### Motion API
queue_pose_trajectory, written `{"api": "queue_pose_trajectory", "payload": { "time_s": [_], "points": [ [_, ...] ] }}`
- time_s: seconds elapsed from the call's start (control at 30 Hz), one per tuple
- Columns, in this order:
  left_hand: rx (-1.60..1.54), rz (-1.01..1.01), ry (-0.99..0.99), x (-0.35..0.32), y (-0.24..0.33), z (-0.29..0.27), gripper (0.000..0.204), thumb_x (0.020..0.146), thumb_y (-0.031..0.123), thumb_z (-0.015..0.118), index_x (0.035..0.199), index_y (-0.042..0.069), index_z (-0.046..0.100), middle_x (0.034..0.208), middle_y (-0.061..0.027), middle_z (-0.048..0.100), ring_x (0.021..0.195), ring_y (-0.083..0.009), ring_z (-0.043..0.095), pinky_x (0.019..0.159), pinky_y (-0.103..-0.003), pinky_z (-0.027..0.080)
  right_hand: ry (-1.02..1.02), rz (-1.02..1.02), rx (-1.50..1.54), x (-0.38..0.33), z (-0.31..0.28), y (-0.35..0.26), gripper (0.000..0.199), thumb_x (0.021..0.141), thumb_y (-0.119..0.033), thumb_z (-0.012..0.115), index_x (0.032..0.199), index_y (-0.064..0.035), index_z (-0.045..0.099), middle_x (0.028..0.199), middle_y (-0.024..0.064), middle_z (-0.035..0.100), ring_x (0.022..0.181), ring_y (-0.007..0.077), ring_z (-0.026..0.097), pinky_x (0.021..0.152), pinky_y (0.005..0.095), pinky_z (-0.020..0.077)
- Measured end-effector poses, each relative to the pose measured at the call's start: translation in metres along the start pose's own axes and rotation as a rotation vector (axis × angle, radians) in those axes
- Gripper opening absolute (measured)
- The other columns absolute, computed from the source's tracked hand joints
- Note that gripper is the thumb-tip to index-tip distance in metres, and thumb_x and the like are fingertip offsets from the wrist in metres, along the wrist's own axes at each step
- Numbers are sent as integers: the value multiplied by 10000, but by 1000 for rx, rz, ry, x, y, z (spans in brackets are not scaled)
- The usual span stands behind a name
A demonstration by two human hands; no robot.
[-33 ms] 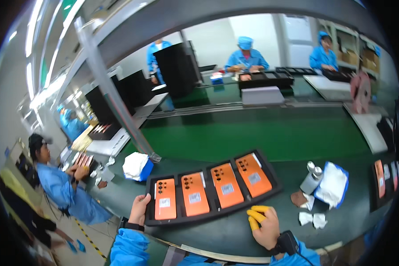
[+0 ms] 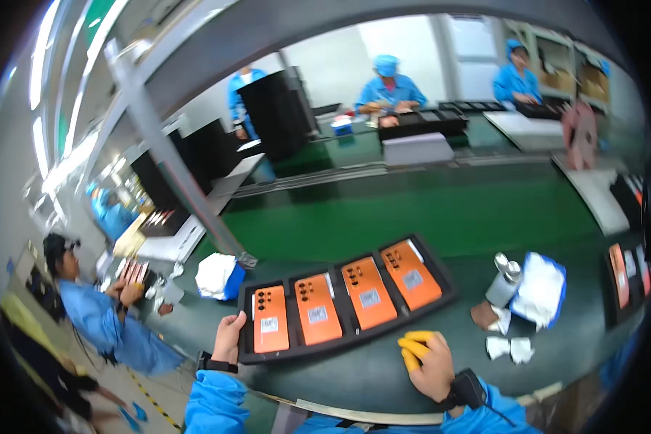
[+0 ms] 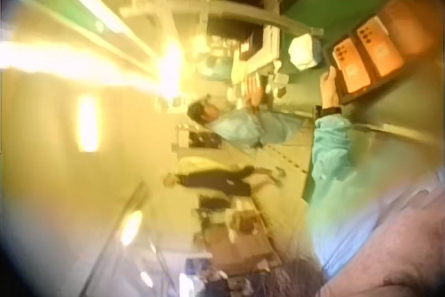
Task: Cleaning the back of smartphones with a cloth and liquid.
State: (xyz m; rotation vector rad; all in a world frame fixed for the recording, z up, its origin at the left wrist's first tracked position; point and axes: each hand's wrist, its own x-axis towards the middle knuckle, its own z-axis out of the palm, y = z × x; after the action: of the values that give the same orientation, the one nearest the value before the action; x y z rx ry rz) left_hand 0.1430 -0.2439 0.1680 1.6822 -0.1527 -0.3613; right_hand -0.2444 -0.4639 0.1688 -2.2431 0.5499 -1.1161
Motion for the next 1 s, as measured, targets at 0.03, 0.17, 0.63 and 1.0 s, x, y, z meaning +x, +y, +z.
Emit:
{"api": "queue_pose_trajectory", "payload": {
  "time_s": [0.03,0.17,0.63,1.0],
  "points": [
    [-20,6,-66,14,10,13,252,888,256,677,880,29,569,828,-63,646,678,-121,591,640,-267,489,-3,3,25,1,5,3,239,759,-57,661,994,-79,698,986,86,609,919,294,559,807,361,478],
    [-32,63,-247,81,37,94,289,921,291,630,872,7,643,813,-58,670,711,-143,631,639,-299,504,7,3,25,6,3,8,233,761,-56,647,989,-61,691,991,89,605,898,283,569,810,352,484],
    [576,295,-518,54,37,316,380,865,206,635,1138,-56,598,1128,-153,622,1059,-245,576,942,-283,418,-180,28,79,-6,14,27,226,811,-112,622,1013,-29,680,989,99,600,860,249,583,768,335,502],
    [727,813,-314,65,17,295,420,840,85,596,1234,-35,519,1390,-283,378,1287,-381,398,1065,-408,347,-336,90,67,-8,14,33,218,797,-131,619,956,2,687,965,132,596,847,295,605,763,373,509]
  ]
}}
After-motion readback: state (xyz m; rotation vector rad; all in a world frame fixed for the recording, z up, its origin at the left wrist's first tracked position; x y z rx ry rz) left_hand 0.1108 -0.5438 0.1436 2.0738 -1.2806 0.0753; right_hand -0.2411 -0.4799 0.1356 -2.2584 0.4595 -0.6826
